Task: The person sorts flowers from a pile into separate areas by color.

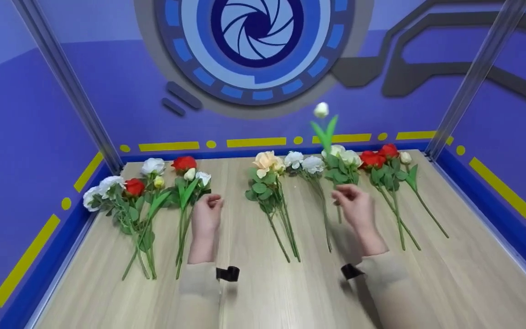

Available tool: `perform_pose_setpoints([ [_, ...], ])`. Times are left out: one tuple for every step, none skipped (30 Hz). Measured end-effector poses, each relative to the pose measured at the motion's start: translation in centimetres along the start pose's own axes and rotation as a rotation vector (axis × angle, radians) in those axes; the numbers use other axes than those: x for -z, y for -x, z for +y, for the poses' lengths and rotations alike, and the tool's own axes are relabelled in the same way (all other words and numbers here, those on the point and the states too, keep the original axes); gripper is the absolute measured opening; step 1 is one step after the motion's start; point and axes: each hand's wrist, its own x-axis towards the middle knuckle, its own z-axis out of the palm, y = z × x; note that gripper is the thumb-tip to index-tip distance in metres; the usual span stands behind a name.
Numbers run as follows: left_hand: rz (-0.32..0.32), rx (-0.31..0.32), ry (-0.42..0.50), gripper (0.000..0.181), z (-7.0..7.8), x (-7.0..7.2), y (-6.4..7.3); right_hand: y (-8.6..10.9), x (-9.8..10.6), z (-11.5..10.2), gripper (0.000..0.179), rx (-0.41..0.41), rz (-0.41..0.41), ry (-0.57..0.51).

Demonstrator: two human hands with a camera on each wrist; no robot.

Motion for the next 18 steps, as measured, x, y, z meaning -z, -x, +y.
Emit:
perform_pose_setpoints([
  [0.021,0.019,-0.031,0.021,-0.4,0.5,-0.2,-0.5,0.9,0.3,0.019,-0.013,0.02,0.034],
  [0.04,0.036,-0.062,0.021,-0.8,1.0,-0.4,-0.9,1.8,0.7,0.02,-0.024,0.04,0.071],
  [0.053,0.053,-0.087,0.022,-1.2,1.4,-0.5,-1.3,2.7,1.0,0.022,-0.044,0.055,0.099],
  [0.071,0.069,-0.115,0.022,-1.7,1.8,-0.7,-1.6,3.6,1.3,0.023,-0.062,0.072,0.127],
  [0.081,0.094,-0.143,0.023,-2.1,2.2,-0.8,-1.9,4.5,1.7,0.025,-0.076,0.088,0.151],
  [0.088,0.125,-0.173,0.025,-2.4,2.6,-0.9,-2.1,5.3,2.1,0.026,-0.089,0.107,0.179],
  [0.094,0.148,-0.209,0.027,-2.8,2.9,-0.9,-2.3,6.2,2.5,0.026,-0.104,0.124,0.204],
  [0.094,0.168,-0.248,0.029,-3.1,3.2,-0.9,-2.5,7.0,3.0,0.027,-0.12,0.142,0.226],
  [0.092,0.19,-0.285,0.033,-3.4,3.5,-0.9,-2.6,7.8,3.4,0.027,-0.136,0.161,0.248],
  [0.093,0.211,-0.323,0.036,-3.7,3.8,-0.9,-2.8,8.6,3.9,0.029,-0.153,0.18,0.271],
  [0.083,0.233,-0.353,0.041,-3.9,4.0,-0.9,-2.8,9.4,4.4,0.03,-0.177,0.198,0.285],
  [0.078,0.249,-0.381,0.045,-4.2,4.2,-0.8,-2.9,10.2,4.9,0.031,-0.204,0.211,0.299],
  [0.069,0.262,-0.404,0.048,-4.4,4.4,-0.7,-2.9,10.9,5.4,0.032,-0.235,0.221,0.314],
  [0.058,0.276,-0.42,0.05,-4.6,4.5,-0.6,-2.9,11.7,6.0,0.033,-0.262,0.234,0.327],
  [0.044,0.286,-0.431,0.051,-4.8,4.6,-0.5,-2.9,12.4,6.5,0.033,-0.289,0.247,0.34],
  [0.029,0.296,-0.438,0.051,-4.9,4.7,-0.4,-2.8,13.1,7.0,0.033,-0.315,0.254,0.346],
  [0.007,0.305,-0.444,0.05,-5.1,4.8,-0.3,-2.8,13.7,7.6,0.033,-0.339,0.264,0.35],
  [-0.013,0.309,-0.45,0.048,-5.3,4.8,-0.2,-2.7,14.2,8.1,0.033,-0.359,0.271,0.357],
])
